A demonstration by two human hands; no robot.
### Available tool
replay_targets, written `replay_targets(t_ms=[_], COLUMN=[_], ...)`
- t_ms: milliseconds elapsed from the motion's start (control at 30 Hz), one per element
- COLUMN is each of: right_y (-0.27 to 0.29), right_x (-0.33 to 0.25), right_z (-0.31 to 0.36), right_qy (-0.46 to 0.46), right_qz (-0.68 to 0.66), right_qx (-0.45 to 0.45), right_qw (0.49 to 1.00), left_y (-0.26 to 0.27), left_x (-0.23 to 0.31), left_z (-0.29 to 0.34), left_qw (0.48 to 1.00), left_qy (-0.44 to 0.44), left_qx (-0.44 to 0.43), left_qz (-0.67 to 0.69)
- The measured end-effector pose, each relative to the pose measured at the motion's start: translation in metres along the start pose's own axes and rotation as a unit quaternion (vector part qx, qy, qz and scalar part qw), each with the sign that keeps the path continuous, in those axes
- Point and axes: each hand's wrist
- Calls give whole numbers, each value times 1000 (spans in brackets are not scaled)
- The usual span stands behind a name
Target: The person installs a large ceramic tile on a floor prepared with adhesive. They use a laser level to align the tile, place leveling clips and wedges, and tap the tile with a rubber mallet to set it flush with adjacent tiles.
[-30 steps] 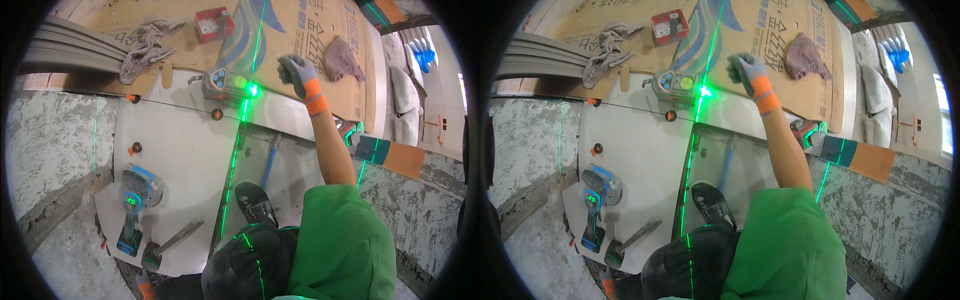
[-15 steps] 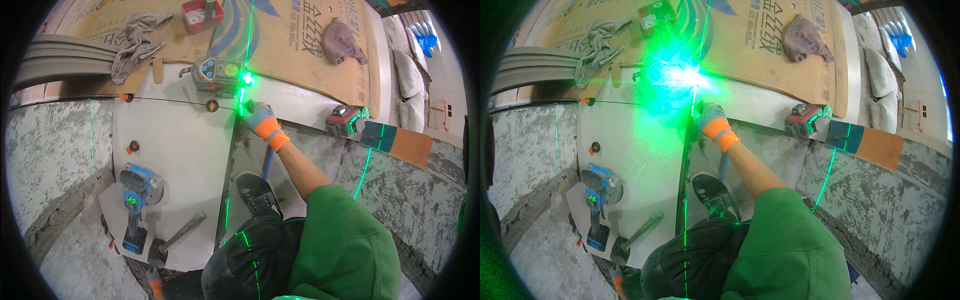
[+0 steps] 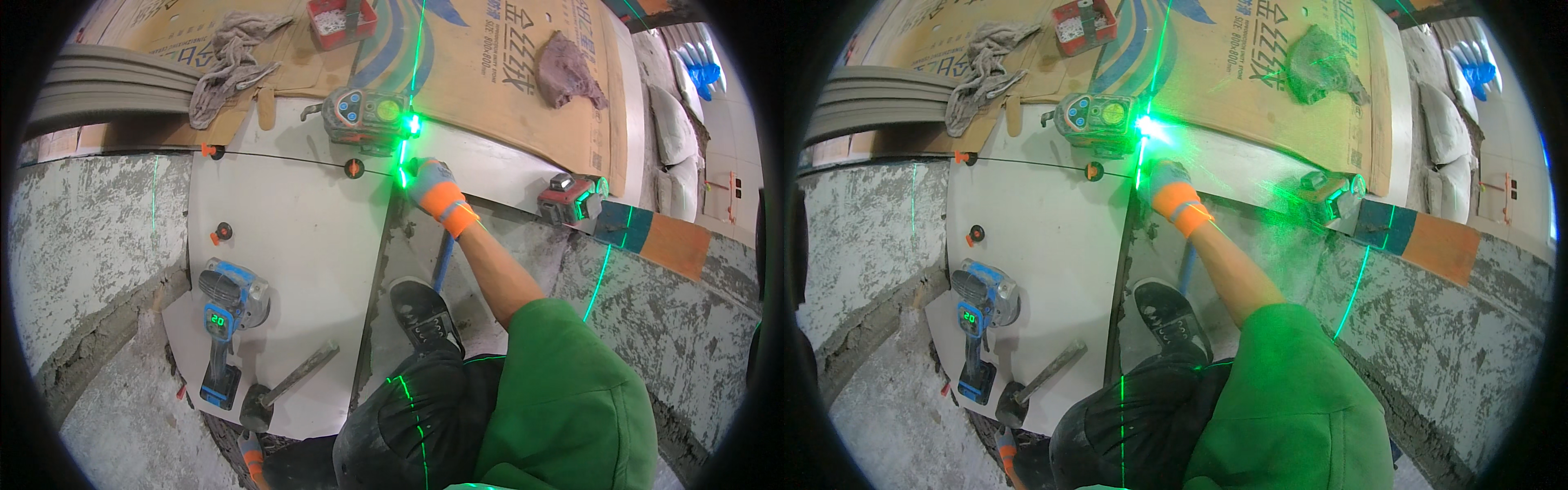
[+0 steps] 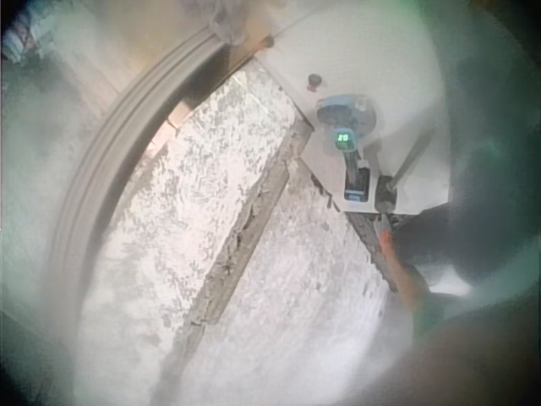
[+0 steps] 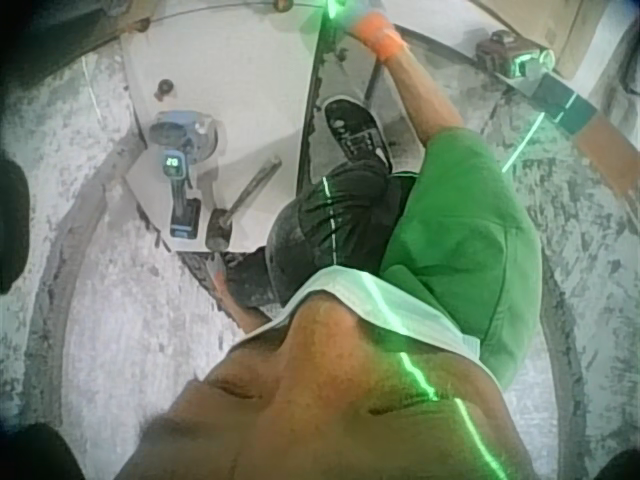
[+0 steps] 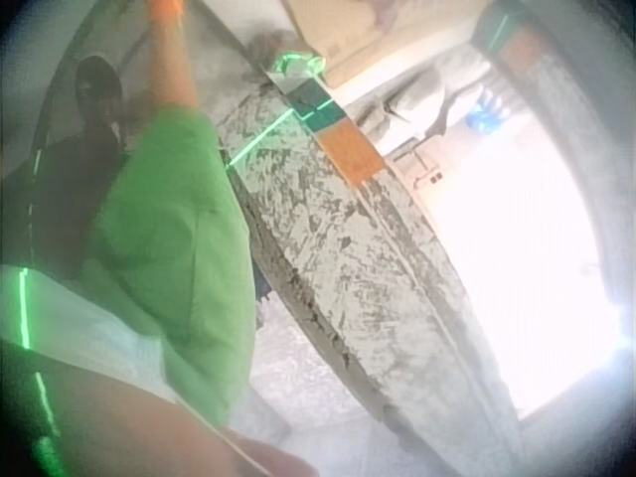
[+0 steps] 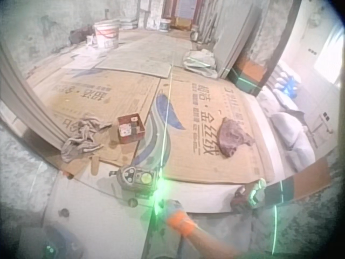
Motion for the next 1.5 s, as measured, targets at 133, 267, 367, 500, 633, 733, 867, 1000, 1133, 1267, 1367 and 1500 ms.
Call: replay_targets(t_ms=[133,267,367,500,633,733,867,1000,1133,1267,1367,1500], right_y=[-3,11,24,35,34,28,45,116,166,167,147,129], right_x=[2,-10,-16,-14,-10,-9,-2,4,-33,-59,-60,-44], right_z=[-4,-3,1,3,0,1,-14,-89,-189,-224,-223,-205], right_qy=[1,-35,-30,-60,-72,4,-54,-72,195,79,57,14], right_qz=[57,5,-25,-127,-119,6,-15,-178,-15,90,192,192], right_qx=[-38,6,7,3,-13,-15,17,126,215,137,95,109], right_qw=[998,999,999,990,990,1000,998,973,957,983,975,975], left_y=[0,0,0,-1,-1,0,0,-3,-7,-7,-4,-1], left_x=[-6,-13,-19,-26,-29,-25,-17,-17,-13,-2,0,-20], left_z=[-7,-7,-6,-10,-17,-17,-8,1,5,14,21,18], left_qw=[999,1000,999,999,1000,1000,1000,998,997,998,998,998], left_qy=[29,9,-9,21,22,-2,0,29,77,61,59,61], left_qx=[-26,9,7,8,-15,-20,-6,26,18,6,1,13], left_qz=[-14,5,-48,-36,-9,-8,-13,-47,24,23,19,23])
Point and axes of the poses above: each hand's wrist, its own z-axis away from the middle knuckle, its own y-axis out of the back of the hand, x = y × z, and after that the axes turned 2 degrees about -z, right-handed
